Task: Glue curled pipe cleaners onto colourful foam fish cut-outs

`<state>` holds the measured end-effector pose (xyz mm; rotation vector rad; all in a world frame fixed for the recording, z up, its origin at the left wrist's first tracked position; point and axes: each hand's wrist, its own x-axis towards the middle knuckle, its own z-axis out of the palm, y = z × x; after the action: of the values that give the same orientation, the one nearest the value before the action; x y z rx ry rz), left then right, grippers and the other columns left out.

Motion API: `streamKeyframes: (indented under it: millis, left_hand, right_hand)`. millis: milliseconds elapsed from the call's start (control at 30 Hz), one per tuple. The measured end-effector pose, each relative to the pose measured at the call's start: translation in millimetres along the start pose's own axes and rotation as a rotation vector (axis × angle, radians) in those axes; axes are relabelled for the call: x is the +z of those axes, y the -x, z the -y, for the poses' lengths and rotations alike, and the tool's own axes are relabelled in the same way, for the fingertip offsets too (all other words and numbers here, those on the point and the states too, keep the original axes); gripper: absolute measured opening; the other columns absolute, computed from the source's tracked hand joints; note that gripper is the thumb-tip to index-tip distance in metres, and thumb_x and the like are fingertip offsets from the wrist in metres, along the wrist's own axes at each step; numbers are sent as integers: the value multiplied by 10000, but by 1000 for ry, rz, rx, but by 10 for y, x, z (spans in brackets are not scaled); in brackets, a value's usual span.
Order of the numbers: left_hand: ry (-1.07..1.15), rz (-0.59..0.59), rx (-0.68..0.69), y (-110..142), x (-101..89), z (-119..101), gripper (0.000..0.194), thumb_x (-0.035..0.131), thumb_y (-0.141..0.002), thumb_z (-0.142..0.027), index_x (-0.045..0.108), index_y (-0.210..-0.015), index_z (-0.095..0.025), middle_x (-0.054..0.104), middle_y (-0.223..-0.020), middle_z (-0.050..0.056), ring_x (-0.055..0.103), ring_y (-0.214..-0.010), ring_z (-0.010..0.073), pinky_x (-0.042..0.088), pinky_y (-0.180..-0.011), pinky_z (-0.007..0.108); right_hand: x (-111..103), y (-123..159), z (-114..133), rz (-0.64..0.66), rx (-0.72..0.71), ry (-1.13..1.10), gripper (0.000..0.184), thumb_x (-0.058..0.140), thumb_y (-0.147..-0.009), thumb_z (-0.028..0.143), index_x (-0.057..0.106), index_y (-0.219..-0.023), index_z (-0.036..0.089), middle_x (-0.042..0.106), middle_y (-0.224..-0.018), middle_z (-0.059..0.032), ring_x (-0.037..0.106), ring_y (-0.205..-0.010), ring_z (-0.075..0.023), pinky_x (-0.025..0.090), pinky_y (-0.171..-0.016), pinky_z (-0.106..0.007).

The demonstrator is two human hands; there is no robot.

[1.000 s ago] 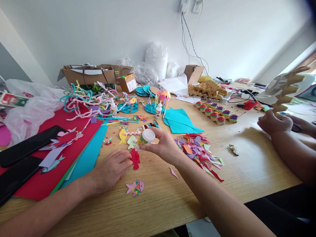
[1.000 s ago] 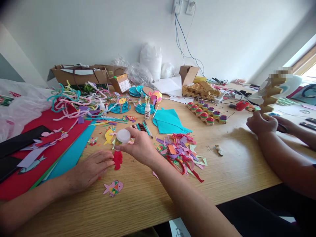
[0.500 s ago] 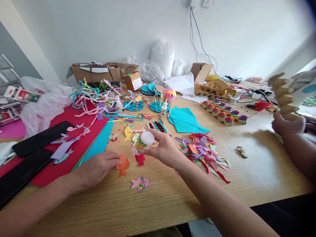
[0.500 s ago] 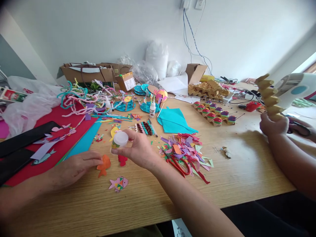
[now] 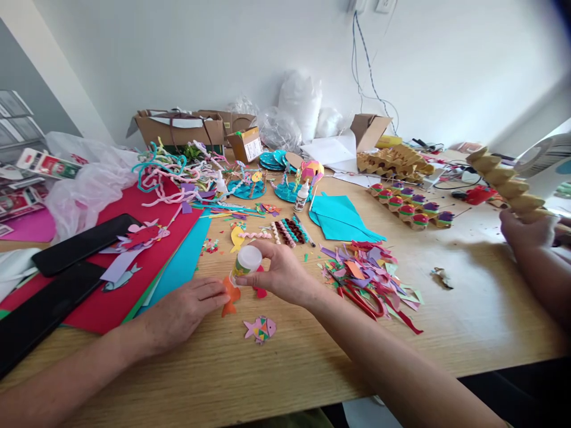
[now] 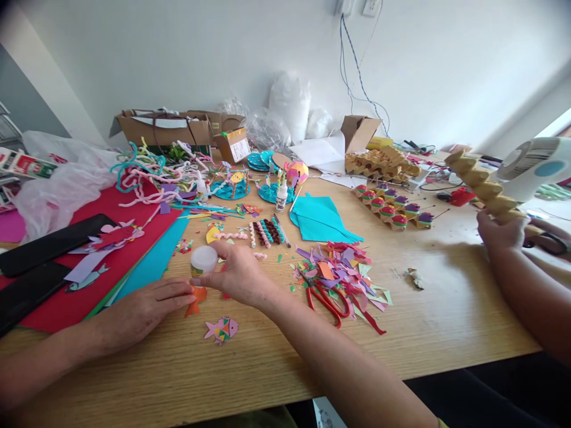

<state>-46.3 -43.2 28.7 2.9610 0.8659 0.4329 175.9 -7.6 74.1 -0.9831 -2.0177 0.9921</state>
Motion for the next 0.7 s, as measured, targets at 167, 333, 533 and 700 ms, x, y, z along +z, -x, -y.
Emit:
streamKeyframes:
  millis: [167, 333, 533, 700]
  left_hand:
    - [-29, -75, 14, 35, 23, 78, 273, 377, -911, -96, 566, -1096, -164, 626, -1074, 90, 598, -989, 184, 514, -827, 293]
    - [-105, -9, 102, -37, 0, 165, 266, 346, -917, -91, 578, -1019, -171, 651, -1018, 69, 621, -937, 166, 522, -807, 274]
    - [-278, -35, 255, -140, -12, 148, 362, 279, -905, -21, 621, -907, -139, 686, -895, 96, 646, -824, 189, 538, -715, 301]
    - [13, -107, 57, -127, 53, 181, 307, 354, -918, -112, 654, -951, -169, 702, -912, 73, 656, -831, 182, 527, -719, 286]
  right_hand:
    - [-17, -5, -63, -51, 9, -122, 237, 750, -636, 317, 585, -733, 178, 597, -773, 7, 548, -761, -160, 399, -707, -278]
    - [-79, -21, -137, -123, 157, -550, 313, 777, -571, 292, 592, -806, 197, 626, -799, 14, 577, -767, -160, 433, -736, -302]
    - [-187, 19, -278, -292, 225, -794, 293, 792, -556, 277, 594, -755, 193, 634, -732, 36, 574, -698, -122, 432, -713, -267]
    - [-245, 65, -379, -348, 252, -851, 288, 795, -567, 284, 597, -754, 191, 632, -720, 34, 572, -679, -118, 419, -667, -247]
